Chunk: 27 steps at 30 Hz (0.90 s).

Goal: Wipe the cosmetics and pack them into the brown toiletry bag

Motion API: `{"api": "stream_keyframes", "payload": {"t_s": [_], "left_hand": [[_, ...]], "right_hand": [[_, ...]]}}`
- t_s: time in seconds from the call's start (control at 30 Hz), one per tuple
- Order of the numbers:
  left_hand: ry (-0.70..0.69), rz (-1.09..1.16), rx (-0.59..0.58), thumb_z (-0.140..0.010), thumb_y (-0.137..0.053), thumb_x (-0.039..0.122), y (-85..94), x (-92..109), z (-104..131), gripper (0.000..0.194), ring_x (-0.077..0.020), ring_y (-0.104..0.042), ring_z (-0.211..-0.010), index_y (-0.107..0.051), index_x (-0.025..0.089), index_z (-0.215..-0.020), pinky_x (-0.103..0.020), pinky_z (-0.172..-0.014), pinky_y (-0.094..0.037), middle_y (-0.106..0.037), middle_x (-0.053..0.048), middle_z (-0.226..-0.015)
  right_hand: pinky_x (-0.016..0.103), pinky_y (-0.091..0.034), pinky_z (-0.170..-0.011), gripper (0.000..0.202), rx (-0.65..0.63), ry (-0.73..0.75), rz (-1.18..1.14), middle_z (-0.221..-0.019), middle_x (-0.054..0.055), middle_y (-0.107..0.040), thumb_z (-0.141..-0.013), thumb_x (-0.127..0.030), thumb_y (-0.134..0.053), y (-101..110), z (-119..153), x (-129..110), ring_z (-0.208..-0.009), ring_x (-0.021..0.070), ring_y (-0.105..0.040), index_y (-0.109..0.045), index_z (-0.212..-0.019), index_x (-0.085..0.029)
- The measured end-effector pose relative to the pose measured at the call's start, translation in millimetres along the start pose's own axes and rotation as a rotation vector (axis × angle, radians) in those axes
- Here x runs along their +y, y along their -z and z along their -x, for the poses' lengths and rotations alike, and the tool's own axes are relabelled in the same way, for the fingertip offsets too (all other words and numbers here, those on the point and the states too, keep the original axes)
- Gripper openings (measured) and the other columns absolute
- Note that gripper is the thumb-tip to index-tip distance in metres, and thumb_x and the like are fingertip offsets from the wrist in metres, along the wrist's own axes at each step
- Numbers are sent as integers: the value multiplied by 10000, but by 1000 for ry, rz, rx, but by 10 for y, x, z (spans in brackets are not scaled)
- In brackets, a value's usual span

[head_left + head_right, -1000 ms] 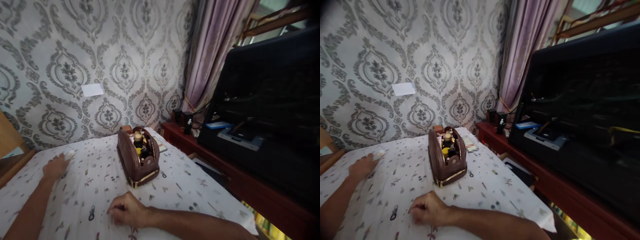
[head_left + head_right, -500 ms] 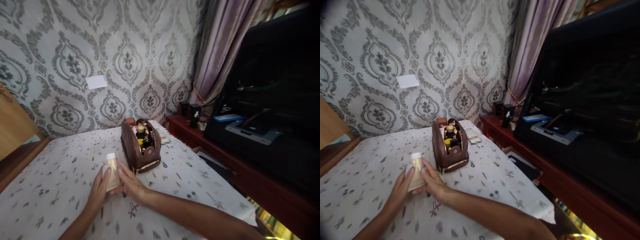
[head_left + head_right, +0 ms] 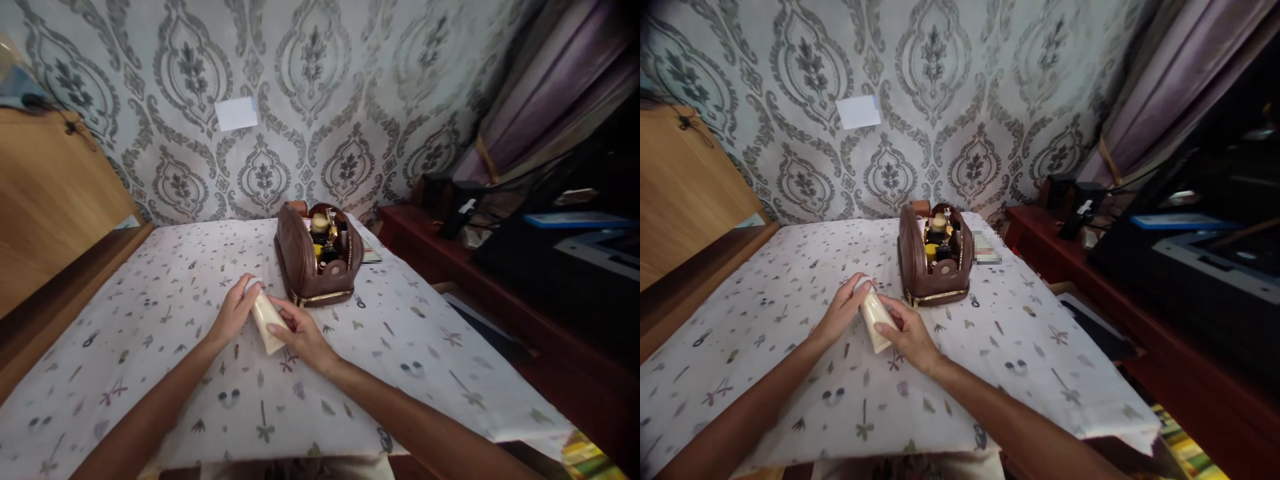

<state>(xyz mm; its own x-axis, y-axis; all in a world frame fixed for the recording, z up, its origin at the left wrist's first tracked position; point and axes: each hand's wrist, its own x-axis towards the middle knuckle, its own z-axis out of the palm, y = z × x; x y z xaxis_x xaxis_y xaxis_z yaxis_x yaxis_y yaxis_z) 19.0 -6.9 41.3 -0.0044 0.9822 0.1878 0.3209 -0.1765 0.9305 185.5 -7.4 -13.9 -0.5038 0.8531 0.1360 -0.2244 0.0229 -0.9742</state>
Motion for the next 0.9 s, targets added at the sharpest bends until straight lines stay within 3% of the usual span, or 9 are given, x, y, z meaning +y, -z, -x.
{"api": "stream_keyframes", "payload": {"t_s": [0.13,0.27,0.33,0.4,0.5,0.6,0.77,0.9], "left_hand": [[9,50,41,-897,-551,479,-9,-87,-12,290,-140,-475,-621,-580,206,-804,-253,-609,-391,-517,29,-665],[223,535,161,-884,-529,580,-9,-63,-21,407,-195,-632,-840,-616,202,-1007,-289,-739,-489,-671,-41,-879],[328,791,148,-877,-527,610,-35,-29,-5,478,-221,-661,-954,-586,216,-1141,-311,-754,-524,-706,-69,-1003],[342,885,95,-838,-622,569,-81,-15,25,495,-223,-678,-952,-574,221,-1187,-300,-707,-539,-718,-75,-1036],[319,873,134,-744,-761,488,-141,-30,61,466,-193,-688,-766,-604,199,-1074,-258,-589,-519,-719,-47,-865],[304,791,257,-706,-790,500,-141,-33,69,446,-158,-663,-672,-603,192,-968,-236,-572,-506,-680,-6,-747],[230,617,306,-717,-773,535,-99,22,113,535,-181,-687,-814,-590,224,-1111,-235,-629,-509,-693,-11,-843],[234,633,236,-729,-736,593,-138,-7,184,706,-229,-693,-923,-521,231,-1295,-307,-734,-542,-726,-64,-990]], "right_hand": [[237,-362,-570,663,-17,-43,28,-710,-52,-483,-748,-462,-774,-33,40,-64,-614,106,-446,-559,-1324,-216],[190,-282,-444,665,-17,-185,-251,-763,-32,-588,-695,-500,-809,-57,2,-133,-525,73,-425,-567,-1257,-239],[169,-229,-403,627,-19,-287,-426,-755,-19,-614,-675,-492,-830,-64,-26,-156,-517,74,-454,-580,-1191,-239],[153,-214,-392,589,-42,-358,-543,-724,-7,-622,-648,-461,-860,-70,-44,-159,-558,92,-516,-592,-1118,-228],[145,-262,-396,548,-79,-390,-585,-710,0,-632,-630,-467,-877,-83,-47,-127,-565,96,-546,-601,-1033,-220],[179,-410,-460,501,-64,-288,-444,-802,8,-637,-683,-557,-815,-96,-32,-82,-630,113,-585,-633,-1004,-219],[227,-510,-632,521,-38,-126,-114,-952,17,-639,-643,-445,-870,-107,-18,-16,-858,159,-607,-653,-1062,-224],[284,-543,-745,483,-54,-62,-196,-962,22,-669,-711,-487,-811,-101,-28,-1,-897,169,-631,-645,-1069,-208]]}}
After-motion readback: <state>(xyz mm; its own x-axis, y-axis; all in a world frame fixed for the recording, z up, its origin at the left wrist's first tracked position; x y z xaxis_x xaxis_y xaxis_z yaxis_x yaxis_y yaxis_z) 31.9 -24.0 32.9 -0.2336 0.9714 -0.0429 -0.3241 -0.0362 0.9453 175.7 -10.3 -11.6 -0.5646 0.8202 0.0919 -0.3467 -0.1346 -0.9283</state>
